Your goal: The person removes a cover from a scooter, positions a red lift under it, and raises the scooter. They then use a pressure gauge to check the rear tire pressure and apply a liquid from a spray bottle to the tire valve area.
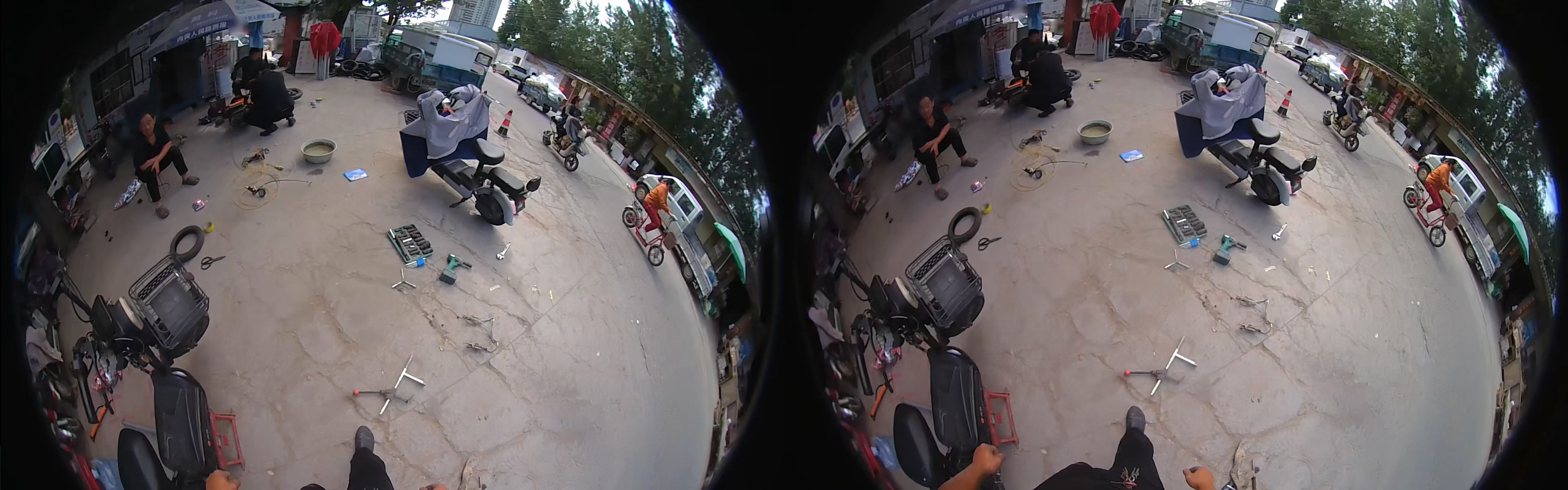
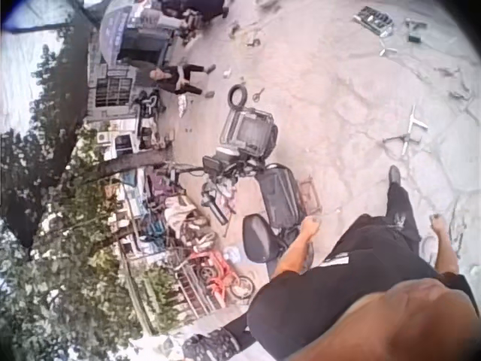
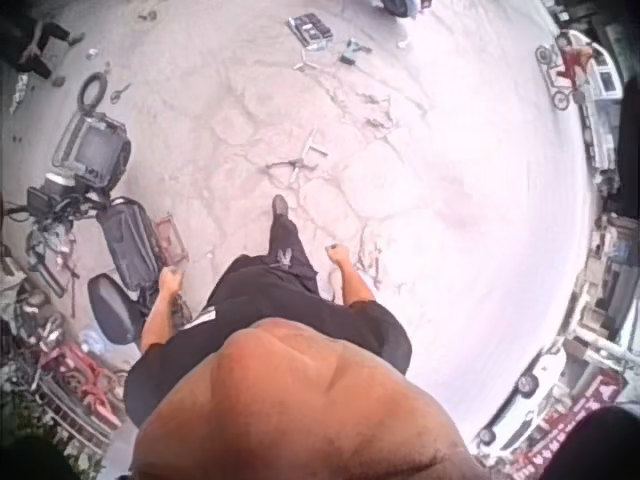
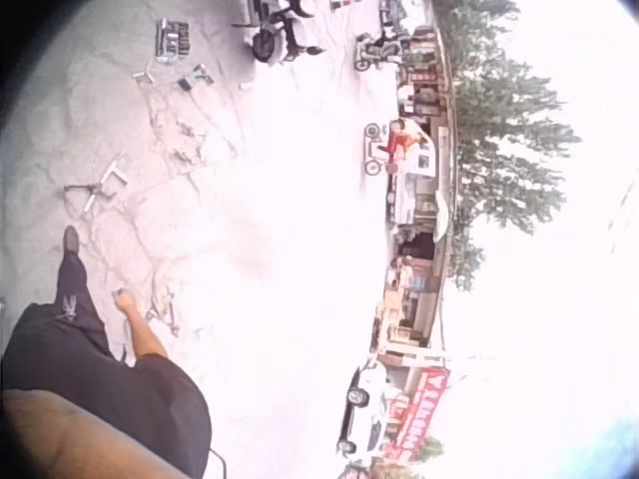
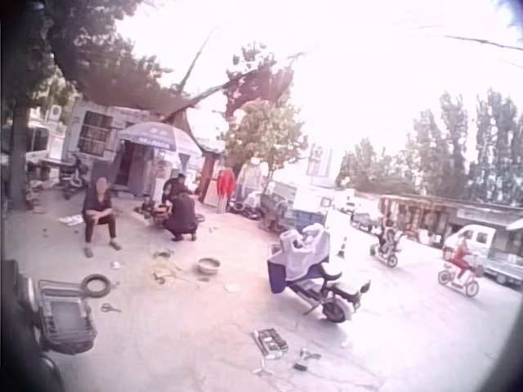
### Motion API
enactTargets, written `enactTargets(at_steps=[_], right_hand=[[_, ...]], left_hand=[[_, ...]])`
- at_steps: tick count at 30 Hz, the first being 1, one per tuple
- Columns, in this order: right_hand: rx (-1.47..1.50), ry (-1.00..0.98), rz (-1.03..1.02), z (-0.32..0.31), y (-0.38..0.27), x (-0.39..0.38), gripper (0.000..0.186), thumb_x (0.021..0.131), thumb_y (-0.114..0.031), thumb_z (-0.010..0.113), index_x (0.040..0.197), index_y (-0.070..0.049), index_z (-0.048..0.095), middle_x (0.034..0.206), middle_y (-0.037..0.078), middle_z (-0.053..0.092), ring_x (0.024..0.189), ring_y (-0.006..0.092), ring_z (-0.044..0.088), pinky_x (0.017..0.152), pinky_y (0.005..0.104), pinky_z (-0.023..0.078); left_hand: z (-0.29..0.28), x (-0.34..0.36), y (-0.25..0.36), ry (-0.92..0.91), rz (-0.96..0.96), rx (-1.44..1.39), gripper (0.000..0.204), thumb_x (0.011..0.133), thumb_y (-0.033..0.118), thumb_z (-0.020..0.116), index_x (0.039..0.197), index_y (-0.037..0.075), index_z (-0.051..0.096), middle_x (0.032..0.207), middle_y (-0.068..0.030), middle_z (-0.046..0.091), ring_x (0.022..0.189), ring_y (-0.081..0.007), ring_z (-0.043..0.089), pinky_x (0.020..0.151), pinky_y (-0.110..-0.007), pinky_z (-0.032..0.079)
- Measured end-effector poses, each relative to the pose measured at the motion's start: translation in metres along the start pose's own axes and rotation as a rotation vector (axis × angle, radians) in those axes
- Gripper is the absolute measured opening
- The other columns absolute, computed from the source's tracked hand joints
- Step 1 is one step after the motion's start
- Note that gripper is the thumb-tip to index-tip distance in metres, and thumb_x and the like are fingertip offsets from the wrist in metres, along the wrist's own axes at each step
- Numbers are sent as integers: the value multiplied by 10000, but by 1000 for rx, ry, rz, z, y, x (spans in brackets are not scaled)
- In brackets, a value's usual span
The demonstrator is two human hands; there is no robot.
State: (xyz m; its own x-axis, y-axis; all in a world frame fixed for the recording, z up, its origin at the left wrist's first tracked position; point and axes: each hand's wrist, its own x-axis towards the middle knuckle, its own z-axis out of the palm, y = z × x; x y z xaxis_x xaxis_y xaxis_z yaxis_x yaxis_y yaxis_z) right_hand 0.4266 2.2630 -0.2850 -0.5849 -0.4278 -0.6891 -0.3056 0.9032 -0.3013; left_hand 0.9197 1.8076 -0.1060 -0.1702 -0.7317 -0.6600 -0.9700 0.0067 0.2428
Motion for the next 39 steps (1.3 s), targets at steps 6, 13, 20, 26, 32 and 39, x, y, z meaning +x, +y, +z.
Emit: enactTargets(at_steps=[6, 13, 20, 26, 32, 39], right_hand=[[-155, -75, -8, -161, -189, 168, 498, 883, -480, 582, 1040, -43, 763, 1084, 214, 720, 1034, 408, 668, 916, 489, 527], [-138, 138, -241, -288, -479, 369, 428, 893, -395, 603, 1030, -11, 732, 1046, 241, 711, 980, 414, 679, 873, 498, 541], [-203, -55, -448, -269, -775, 524, 438, 899, -400, 617, 1069, -13, 729, 1045, 225, 719, 1007, 410, 673, 902, 487, 530], [-185, -1, -581, -325, -1004, 604, 408, 888, -370, 664, 1085, -21, 739, 1072, 219, 724, 1035, 388, 687, 922, 460, 541], [-293, 7, -555, -370, -1202, 787, 436, 873, -399, 661, 1064, -17, 751, 1092, 209, 725, 1060, 366, 686, 944, 434, 531], [-613, -126, -613, -372, -1468, 1072, 394, 870, -370, 641, 1056, -43, 757, 1071, 222, 720, 1054, 388, 675, 954, 447, 527]], left_hand=[[-27, 24, 19, -135, -247, -466, 160, 911, 131, 633, 1005, 5, 662, 688, -101, 620, 606, -218, 575, 559, -426, 481], [-124, 233, 149, -54, -283, -606, 129, 926, 126, 627, 920, -2, 634, 676, -79, 597, 600, -189, 548, 566, -394, 458], [-257, 468, 158, 217, -383, -956, 169, 942, 121, 622, 836, -10, 606, 663, -56, 575, 594, -159, 522, 573, -361, 435], [-500, 579, 279, 502, -75, -925, 170, 943, 84, 574, 792, 9, 556, 620, -23, 513, 553, -117, 459, 533, -304, 377], [-495, 670, 241, 442, -385, -1139, 140, 908, 10, 473, 939, -23, 605, 620, -55, 564, 541, -123, 512, 512, -288, 400], [-410, 710, 334, 201, -1259, -1201, 109, 848, 32, 546, 792, -12, 628, 569, -94, 572, 421, -178, 519, 378, -316, 410]])
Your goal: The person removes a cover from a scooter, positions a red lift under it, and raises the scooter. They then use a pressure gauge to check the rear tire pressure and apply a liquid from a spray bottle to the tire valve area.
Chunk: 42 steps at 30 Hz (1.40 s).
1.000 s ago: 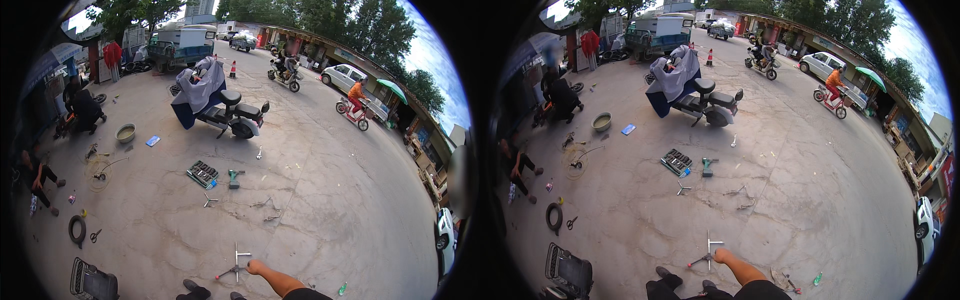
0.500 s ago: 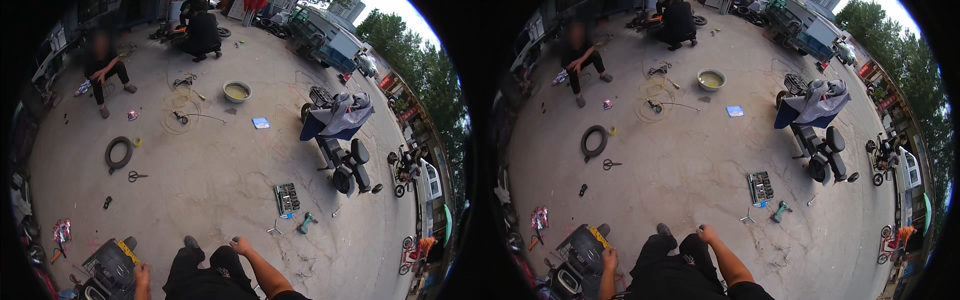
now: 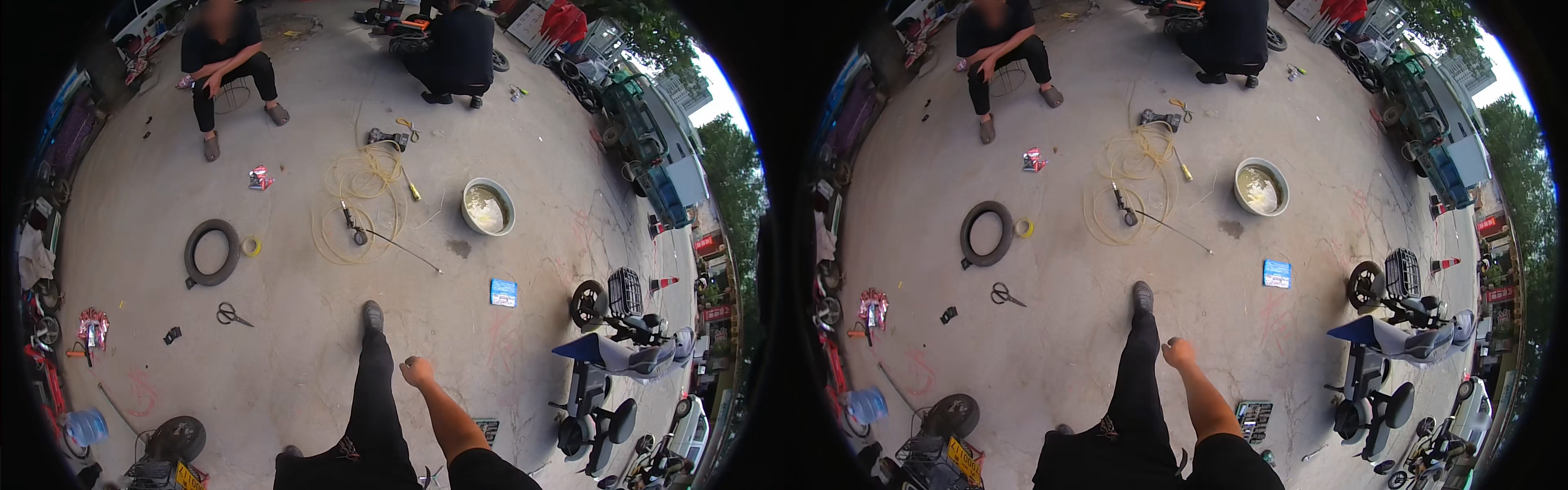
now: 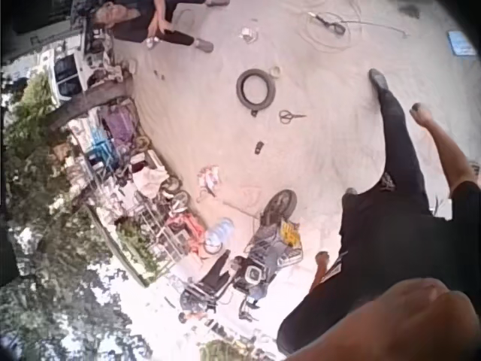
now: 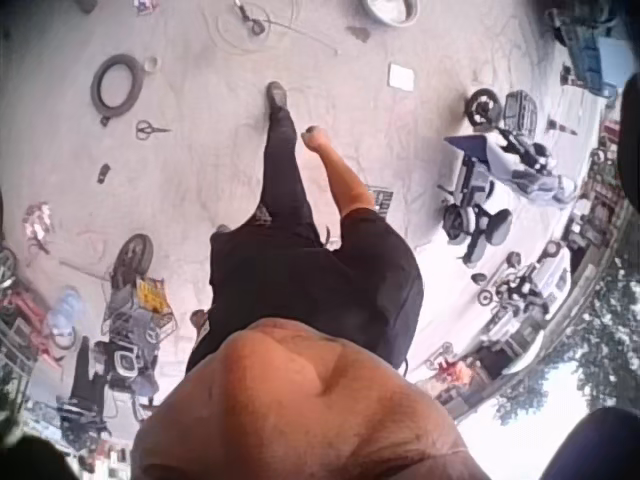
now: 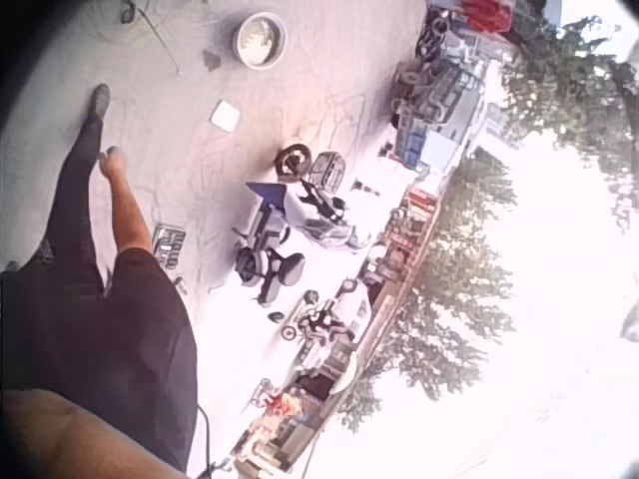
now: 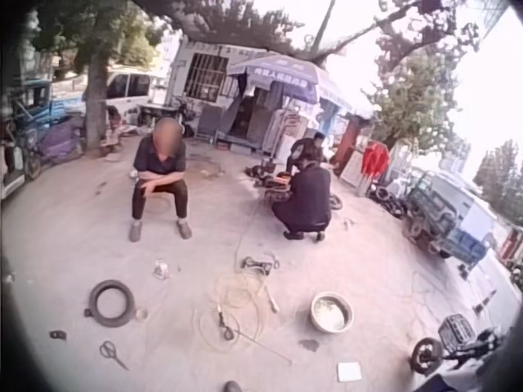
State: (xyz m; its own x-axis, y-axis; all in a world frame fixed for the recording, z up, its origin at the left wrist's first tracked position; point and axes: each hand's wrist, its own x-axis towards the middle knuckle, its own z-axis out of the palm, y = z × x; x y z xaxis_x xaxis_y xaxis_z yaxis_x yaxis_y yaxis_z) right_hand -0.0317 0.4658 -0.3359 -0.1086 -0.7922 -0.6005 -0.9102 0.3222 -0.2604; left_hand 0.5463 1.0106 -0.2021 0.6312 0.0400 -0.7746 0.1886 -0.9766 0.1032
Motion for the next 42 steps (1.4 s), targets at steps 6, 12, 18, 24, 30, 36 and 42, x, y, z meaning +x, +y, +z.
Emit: enactTargets(at_steps=[6, 12, 18, 24, 30, 36, 42], right_hand=[[-182, -144, -174, -57, -64, 292, 400, 896, -287, 655, 1224, -57, 652, 1316, 209, 616, 1148, 390, 630, 979, 468, 520], [-259, -143, -113, -67, -82, 530, 523, 900, -271, 672, 1355, -49, 541, 1353, 189, 579, 1207, 368, 596, 987, 460, 515], [-395, -177, -147, -24, -67, 635, 604, 877, -328, 707, 1372, -33, 525, 1347, 207, 598, 1235, 368, 581, 1033, 452, 478], [496, -122, -225, -13, -49, 574, 418, 1002, -366, 574, 936, 22, 712, 651, 75, 614, 584, 214, 613, 636, 360, 544], [1341, -128, 25, -149, -203, 448, 269, 1047, -299, 544, 955, -57, 616, 601, -54, 348, 502, 70, 328, 490, 275, 329], [866, -41, -552, -180, -278, 248, 267, 1052, -298, 566, 997, -47, 638, 632, -92, 417, 533, 18, 340, 486, 216, 259], [359, 44, -962, -185, -252, 38, 293, 1003, -234, 587, 908, 33, 661, 603, 15, 505, 589, 99, 450, 528, 321, 369]], left_hand=[[182, -183, 171, -9, -107, 28, 113, 856, 45, 550, 806, -8, 637, 569, -92, 577, 436, -178, 522, 390, -330, 417], [306, -238, 324, -47, -145, 70, 118, 864, 59, 555, 820, -4, 645, 570, -90, 581, 451, -179, 525, 403, -344, 424], [359, -257, 376, -59, -227, 90, 123, 872, 72, 560, 834, 0, 653, 571, -88, 585, 466, -179, 528, 415, -359, 431], [366, -274, 371, -99, -215, 43, 130, 880, 86, 565, 848, 4, 661, 572, -86, 590, 481, -180, 531, 428, -373, 438], [368, -343, 298, -80, -186, -141, 137, 888, 100, 570, 862, 8, 669, 573, -84, 594, 496, -180, 533, 441, -387, 445], [384, -432, 148, -64, -175, -352, 145, 896, 113, 575, 876, 12, 677, 574, -81, 598, 512, -181, 536, 453, -401, 452], [440, -430, -82, 180, 313, -382, 166, 938, 188, 634, 901, 31, 673, 762, -66, 681, 596, -156, 583, 542, -295, 501]])
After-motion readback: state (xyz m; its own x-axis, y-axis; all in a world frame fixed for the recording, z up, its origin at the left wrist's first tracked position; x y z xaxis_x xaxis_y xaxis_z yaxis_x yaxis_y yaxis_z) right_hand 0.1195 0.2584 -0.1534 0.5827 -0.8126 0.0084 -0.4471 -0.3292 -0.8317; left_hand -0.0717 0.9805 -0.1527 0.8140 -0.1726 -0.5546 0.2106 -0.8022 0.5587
